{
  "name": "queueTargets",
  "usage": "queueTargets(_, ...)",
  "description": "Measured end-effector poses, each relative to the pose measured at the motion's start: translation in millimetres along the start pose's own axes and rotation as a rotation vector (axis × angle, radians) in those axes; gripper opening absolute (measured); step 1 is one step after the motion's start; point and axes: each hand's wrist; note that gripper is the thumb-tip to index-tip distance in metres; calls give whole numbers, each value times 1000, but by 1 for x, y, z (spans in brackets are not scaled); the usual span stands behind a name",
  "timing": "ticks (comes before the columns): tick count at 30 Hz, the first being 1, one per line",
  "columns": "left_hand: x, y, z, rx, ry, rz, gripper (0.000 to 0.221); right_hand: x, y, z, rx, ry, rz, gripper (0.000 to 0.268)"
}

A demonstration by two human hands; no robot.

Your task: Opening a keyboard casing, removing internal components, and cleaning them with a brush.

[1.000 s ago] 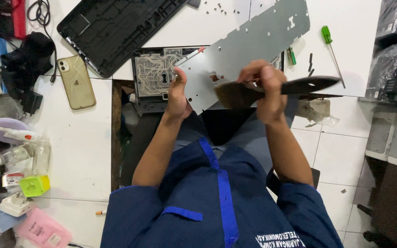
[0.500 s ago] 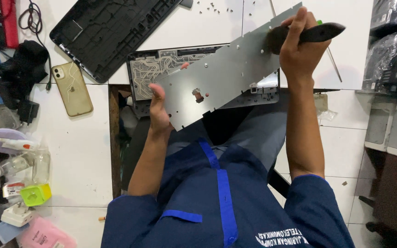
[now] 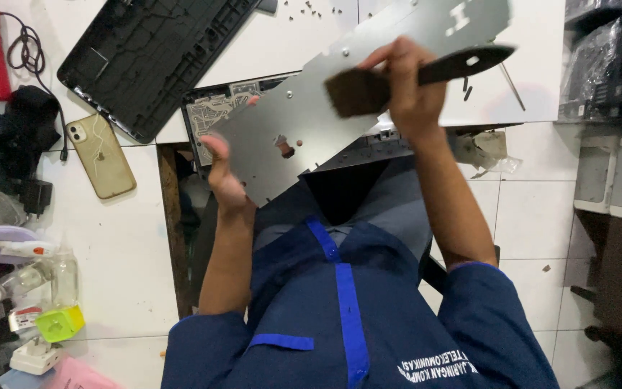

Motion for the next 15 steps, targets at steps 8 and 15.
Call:
queueTargets(8,22,10,4,-30,-78,-28,108,87,-44,-91,223,475,-268,50)
queueTargets(15,-10,-4,21,-234,-314,251,89,-51,27,32,-184,-35,-358,48)
Point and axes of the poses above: each hand's wrist, its own y-axis away from the middle knuckle, its own z-axis out of the palm, x = y × z, and after that the axes turned 1 degree about -z, right-handed
